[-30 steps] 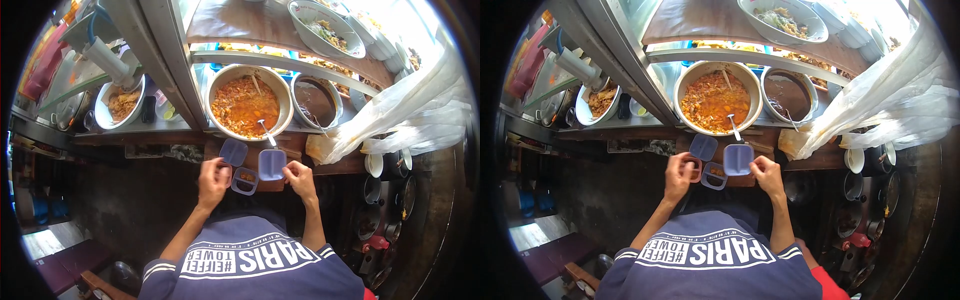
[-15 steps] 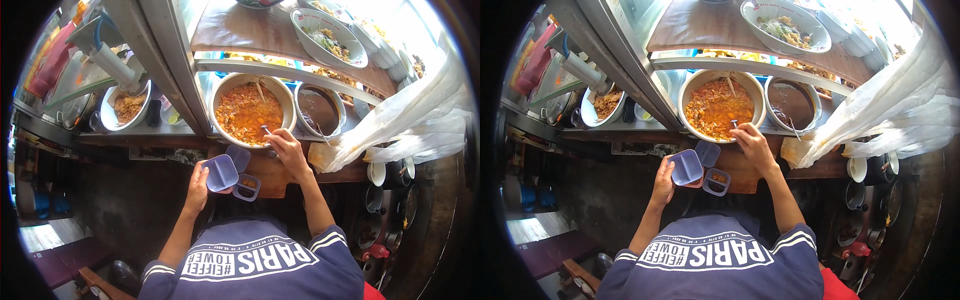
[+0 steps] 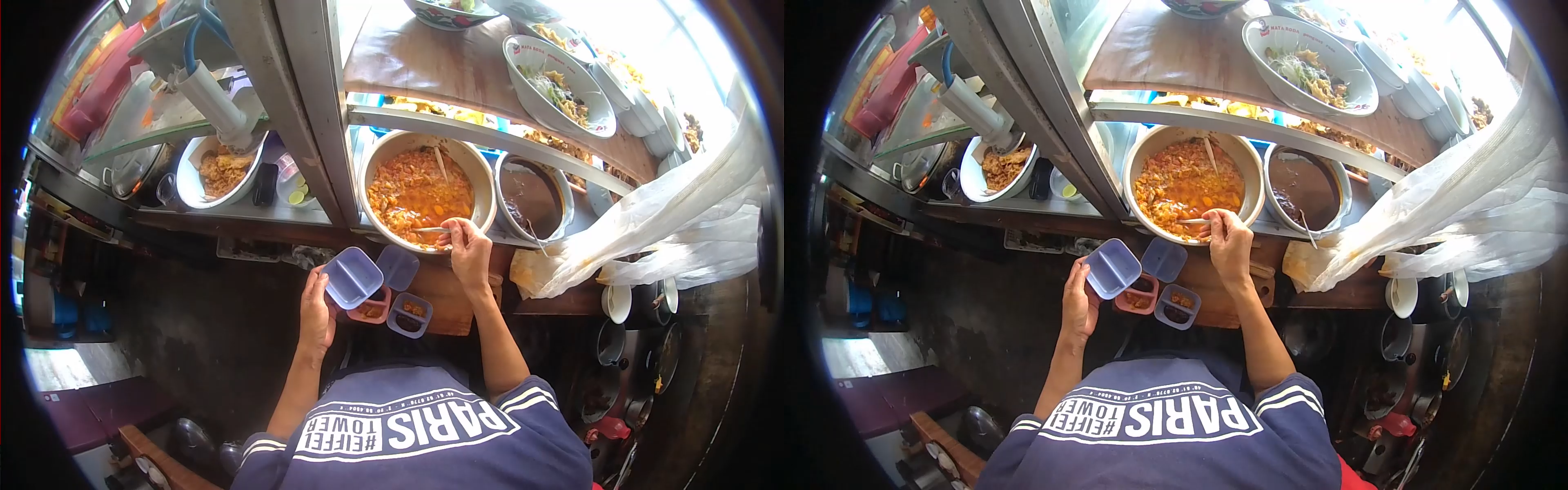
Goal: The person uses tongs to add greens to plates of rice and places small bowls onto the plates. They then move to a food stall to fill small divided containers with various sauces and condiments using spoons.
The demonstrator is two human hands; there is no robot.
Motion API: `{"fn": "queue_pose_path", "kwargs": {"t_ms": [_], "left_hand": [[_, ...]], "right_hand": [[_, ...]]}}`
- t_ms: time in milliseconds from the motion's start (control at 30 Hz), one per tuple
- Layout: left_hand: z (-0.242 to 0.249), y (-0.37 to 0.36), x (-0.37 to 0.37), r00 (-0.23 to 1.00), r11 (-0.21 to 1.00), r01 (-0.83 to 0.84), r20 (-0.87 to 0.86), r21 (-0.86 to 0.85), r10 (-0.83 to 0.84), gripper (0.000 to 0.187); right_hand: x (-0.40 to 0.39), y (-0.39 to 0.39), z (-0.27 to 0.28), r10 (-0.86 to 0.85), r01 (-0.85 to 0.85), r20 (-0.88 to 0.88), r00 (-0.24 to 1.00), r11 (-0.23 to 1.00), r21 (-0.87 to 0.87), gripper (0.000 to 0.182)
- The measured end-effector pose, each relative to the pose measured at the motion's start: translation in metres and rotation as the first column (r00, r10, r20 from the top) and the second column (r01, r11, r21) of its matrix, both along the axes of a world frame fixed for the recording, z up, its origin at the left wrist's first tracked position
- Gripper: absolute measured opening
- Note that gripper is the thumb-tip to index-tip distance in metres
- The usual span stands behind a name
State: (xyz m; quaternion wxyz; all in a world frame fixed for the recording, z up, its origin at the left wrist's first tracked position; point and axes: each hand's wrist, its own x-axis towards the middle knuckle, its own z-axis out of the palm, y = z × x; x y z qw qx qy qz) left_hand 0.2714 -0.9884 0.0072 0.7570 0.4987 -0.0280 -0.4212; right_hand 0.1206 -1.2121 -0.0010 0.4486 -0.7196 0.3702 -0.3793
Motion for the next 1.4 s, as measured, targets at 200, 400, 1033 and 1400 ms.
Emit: {"fn": "queue_pose_path", "kwargs": {"t_ms": [200, 400, 1033, 1400], "left_hand": [[0.006, -0.003, 0.004, 1.000, 1.000, 0.012, -0.022, -0.020, -0.012, 0.021], [0.007, -0.006, 0.005, 1.000, 0.998, 0.017, -0.015, -0.055, -0.018, 0.021], [0.001, -0.027, 0.007, 0.997, 0.989, 0.067, 0.039, -0.131, -0.062, 0.024], [-0.001, -0.060, -0.009, 0.982, 0.961, 0.184, -0.002, -0.204, -0.189, 0.019]], "right_hand": [[-0.015, -0.010, -0.004, 0.013, -0.041, 0.177, 0.984, 0.986, 0.159, 0.022], [-0.026, -0.003, 0.002, -0.022, -0.043, 0.238, 0.971, 0.964, 0.264, 0.023], [-0.019, -0.010, -0.007, -0.122, -0.022, 0.353, 0.928, 0.925, 0.378, 0.022], [-0.026, 0.022, 0.059, -0.089, -0.001, 0.336, 0.938, 0.966, 0.258, 0.024]]}}
